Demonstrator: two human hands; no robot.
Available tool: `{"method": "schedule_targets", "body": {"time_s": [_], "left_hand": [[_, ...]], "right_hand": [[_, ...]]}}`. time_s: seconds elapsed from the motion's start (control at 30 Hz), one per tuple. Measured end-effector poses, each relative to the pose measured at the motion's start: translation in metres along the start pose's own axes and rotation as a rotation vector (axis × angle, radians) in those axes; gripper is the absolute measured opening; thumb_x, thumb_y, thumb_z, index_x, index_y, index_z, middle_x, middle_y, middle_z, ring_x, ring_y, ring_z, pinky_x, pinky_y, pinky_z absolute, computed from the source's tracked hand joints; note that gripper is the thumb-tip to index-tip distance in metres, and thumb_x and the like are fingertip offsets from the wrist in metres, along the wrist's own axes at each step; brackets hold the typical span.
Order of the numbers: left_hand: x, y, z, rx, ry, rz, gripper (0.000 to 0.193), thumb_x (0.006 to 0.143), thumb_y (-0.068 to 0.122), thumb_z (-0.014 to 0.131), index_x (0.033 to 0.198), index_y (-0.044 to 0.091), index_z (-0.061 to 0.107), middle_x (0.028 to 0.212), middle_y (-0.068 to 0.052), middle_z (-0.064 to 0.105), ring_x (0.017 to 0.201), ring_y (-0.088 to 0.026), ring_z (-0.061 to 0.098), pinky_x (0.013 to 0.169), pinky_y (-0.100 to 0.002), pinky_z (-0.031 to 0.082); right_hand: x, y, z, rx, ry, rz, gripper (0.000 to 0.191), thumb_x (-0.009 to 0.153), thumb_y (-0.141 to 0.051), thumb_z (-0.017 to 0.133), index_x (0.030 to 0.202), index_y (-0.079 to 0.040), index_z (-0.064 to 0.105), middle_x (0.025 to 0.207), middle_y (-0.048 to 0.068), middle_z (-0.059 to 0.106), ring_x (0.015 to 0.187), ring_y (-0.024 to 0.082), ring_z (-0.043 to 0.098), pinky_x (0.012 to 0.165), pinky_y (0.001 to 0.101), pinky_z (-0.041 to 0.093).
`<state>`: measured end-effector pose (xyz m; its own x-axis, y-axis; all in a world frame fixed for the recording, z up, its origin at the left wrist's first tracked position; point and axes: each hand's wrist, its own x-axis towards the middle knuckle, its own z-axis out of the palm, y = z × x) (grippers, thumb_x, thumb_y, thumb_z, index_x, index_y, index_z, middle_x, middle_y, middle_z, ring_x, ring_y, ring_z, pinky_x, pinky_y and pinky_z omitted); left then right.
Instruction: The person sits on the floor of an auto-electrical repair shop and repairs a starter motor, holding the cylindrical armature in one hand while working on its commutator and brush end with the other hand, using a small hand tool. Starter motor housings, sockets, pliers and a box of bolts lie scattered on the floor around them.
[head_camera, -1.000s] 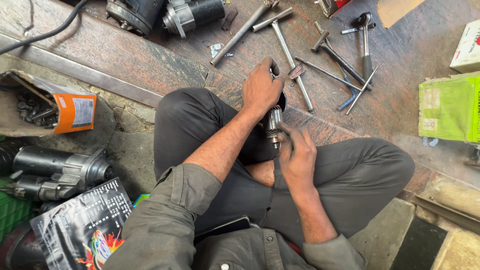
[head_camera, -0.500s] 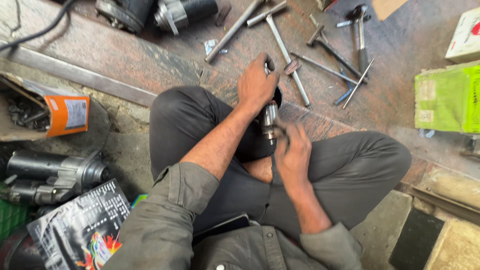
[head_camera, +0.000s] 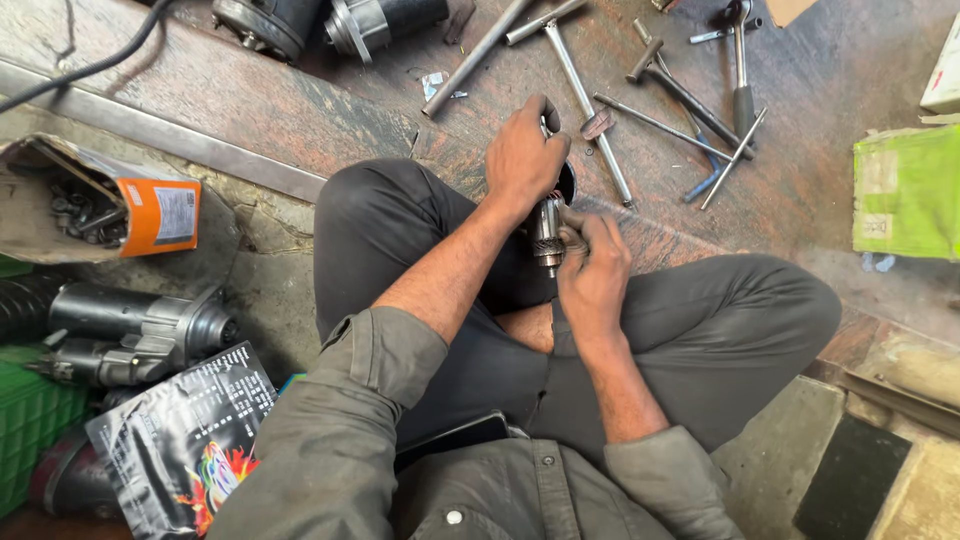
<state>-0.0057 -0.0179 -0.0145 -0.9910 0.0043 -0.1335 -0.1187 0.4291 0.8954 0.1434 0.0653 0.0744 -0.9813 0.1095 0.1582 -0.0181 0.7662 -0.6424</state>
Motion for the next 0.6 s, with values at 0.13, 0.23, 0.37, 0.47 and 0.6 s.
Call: {"method": "schedule_targets", "body": {"time_s": [0.13, 0.23, 0.37, 0.47, 0.6], "left_hand": [[0.0011, -0.0014, 0.0002, -0.015, -0.018, -0.006, 0.027, 0.076, 0.024, 0.065, 0.098, 0.010, 0.061, 0.096, -0.017, 0.072, 0.095, -0.040, 0.068, 0.082, -0.051, 0.051], [0.0009, -0.0019, 0.0003, -0.023, -0.015, -0.005, 0.027, 0.078, 0.025, 0.064, 0.101, 0.010, 0.062, 0.097, -0.019, 0.072, 0.097, -0.042, 0.067, 0.084, -0.053, 0.050], [0.0028, -0.0012, -0.0023, 0.004, 0.007, 0.005, 0.031, 0.078, 0.026, 0.066, 0.103, 0.008, 0.061, 0.100, -0.022, 0.071, 0.098, -0.045, 0.066, 0.083, -0.054, 0.050], [0.0026, 0.0004, -0.0026, -0.009, -0.029, -0.023, 0.027, 0.076, 0.026, 0.064, 0.096, 0.009, 0.061, 0.099, -0.019, 0.073, 0.097, -0.041, 0.069, 0.084, -0.052, 0.052], [-0.0022, -0.0002, -0.0018, 0.003, -0.039, -0.048, 0.030, 0.078, 0.028, 0.065, 0.102, 0.010, 0.063, 0.099, -0.020, 0.072, 0.099, -0.043, 0.067, 0.083, -0.053, 0.051]], "right_hand": [[-0.0034, 0.0031, 0.0010, 0.071, 0.015, 0.041, 0.028, 0.086, 0.012, 0.051, 0.108, 0.003, 0.066, 0.095, 0.019, 0.064, 0.088, 0.035, 0.069, 0.078, 0.0445, 0.055], [-0.0024, 0.0047, 0.0023, -0.100, 0.040, -0.111, 0.029, 0.083, 0.013, 0.057, 0.108, 0.003, 0.068, 0.098, 0.021, 0.065, 0.093, 0.043, 0.064, 0.080, 0.0519, 0.047], [-0.0033, 0.0021, 0.0020, -0.001, 0.009, -0.024, 0.029, 0.085, 0.013, 0.054, 0.109, 0.002, 0.067, 0.100, 0.022, 0.064, 0.094, 0.042, 0.065, 0.081, 0.0494, 0.051], [-0.0038, 0.0021, 0.0009, 0.037, 0.011, 0.013, 0.030, 0.086, 0.012, 0.053, 0.111, 0.001, 0.068, 0.098, 0.020, 0.064, 0.092, 0.039, 0.067, 0.080, 0.0472, 0.053], [-0.0015, 0.0057, 0.0041, -0.015, -0.008, -0.013, 0.029, 0.086, 0.013, 0.055, 0.110, 0.003, 0.068, 0.101, 0.022, 0.065, 0.094, 0.042, 0.065, 0.081, 0.0493, 0.050]]}}
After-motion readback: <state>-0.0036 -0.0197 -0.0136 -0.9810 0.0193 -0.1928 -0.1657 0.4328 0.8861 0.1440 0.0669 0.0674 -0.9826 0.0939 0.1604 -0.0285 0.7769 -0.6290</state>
